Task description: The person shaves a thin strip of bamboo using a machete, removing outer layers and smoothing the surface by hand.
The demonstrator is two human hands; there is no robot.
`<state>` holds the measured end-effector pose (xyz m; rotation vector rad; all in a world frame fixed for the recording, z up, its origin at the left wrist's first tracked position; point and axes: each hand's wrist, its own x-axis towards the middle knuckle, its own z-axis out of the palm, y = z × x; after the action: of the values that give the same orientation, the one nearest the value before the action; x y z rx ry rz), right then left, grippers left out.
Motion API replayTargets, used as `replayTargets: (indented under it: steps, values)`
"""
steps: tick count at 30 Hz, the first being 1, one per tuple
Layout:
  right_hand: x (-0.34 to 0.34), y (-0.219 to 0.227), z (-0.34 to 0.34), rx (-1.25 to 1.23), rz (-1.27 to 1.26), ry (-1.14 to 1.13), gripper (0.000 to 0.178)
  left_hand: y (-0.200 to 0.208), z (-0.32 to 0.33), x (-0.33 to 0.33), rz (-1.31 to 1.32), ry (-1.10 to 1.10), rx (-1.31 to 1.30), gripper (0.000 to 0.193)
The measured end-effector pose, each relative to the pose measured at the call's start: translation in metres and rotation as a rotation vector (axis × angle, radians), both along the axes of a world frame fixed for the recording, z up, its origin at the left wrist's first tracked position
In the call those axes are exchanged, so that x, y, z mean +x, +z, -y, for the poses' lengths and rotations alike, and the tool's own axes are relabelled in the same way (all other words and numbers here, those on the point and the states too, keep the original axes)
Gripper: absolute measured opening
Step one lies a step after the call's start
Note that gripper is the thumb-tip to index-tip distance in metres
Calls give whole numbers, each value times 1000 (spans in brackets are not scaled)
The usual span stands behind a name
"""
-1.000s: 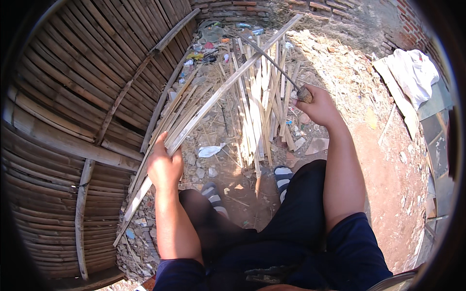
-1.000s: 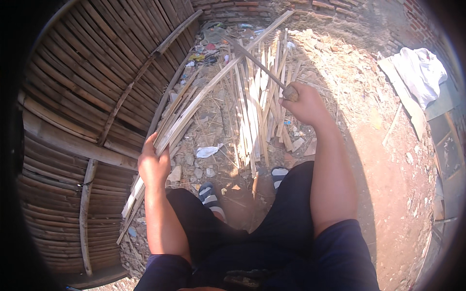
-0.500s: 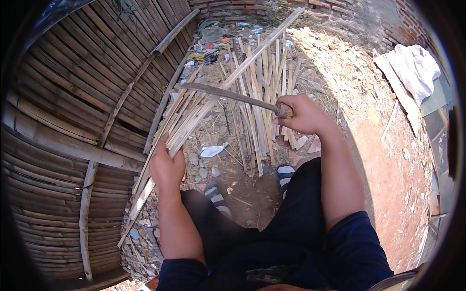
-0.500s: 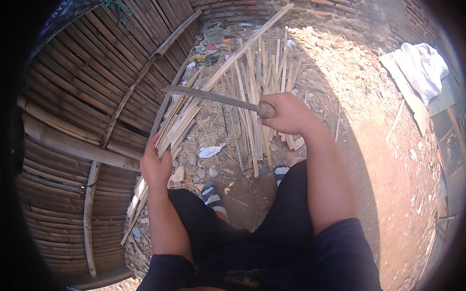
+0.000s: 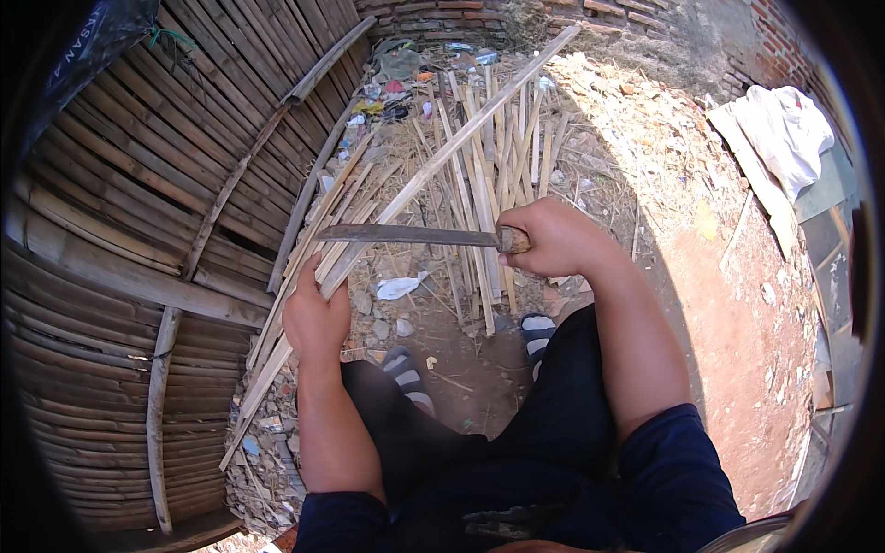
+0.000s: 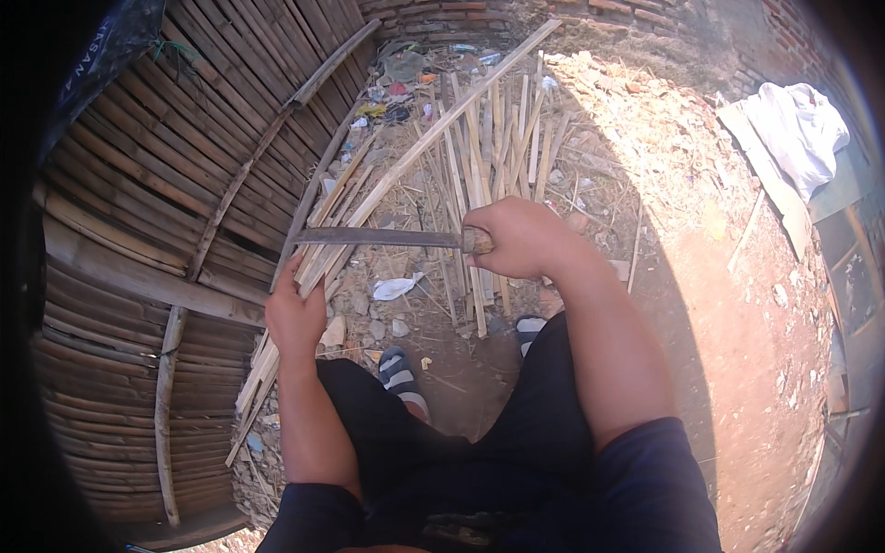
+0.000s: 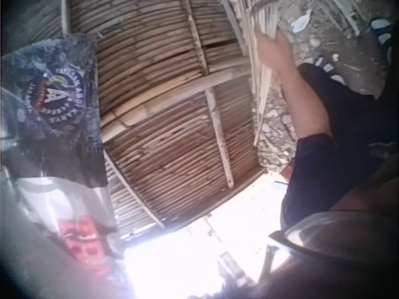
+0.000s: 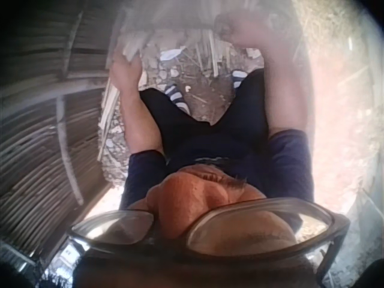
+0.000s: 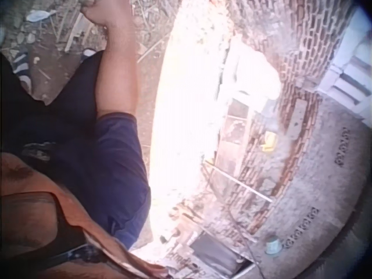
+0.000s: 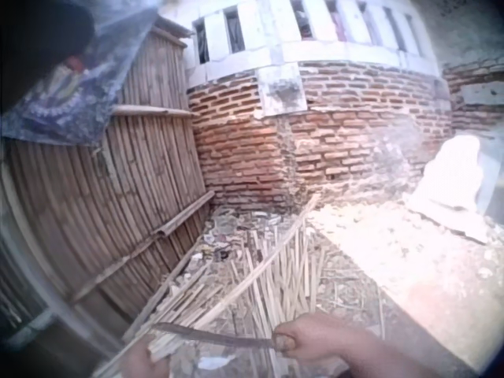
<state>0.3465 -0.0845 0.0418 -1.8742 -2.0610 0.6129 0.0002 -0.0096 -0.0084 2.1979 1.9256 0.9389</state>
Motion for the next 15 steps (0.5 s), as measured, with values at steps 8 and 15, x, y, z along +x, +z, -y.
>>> replayTargets:
  steps: [8, 15]
  values:
    - [49, -18, -2, 232, -113, -371, 38, -6, -7, -10, -21, -23, 81, 50]
    - [59, -26, -3, 277, -176, -467, 43, 4, -1, -1, 64, 5, -54, 51]
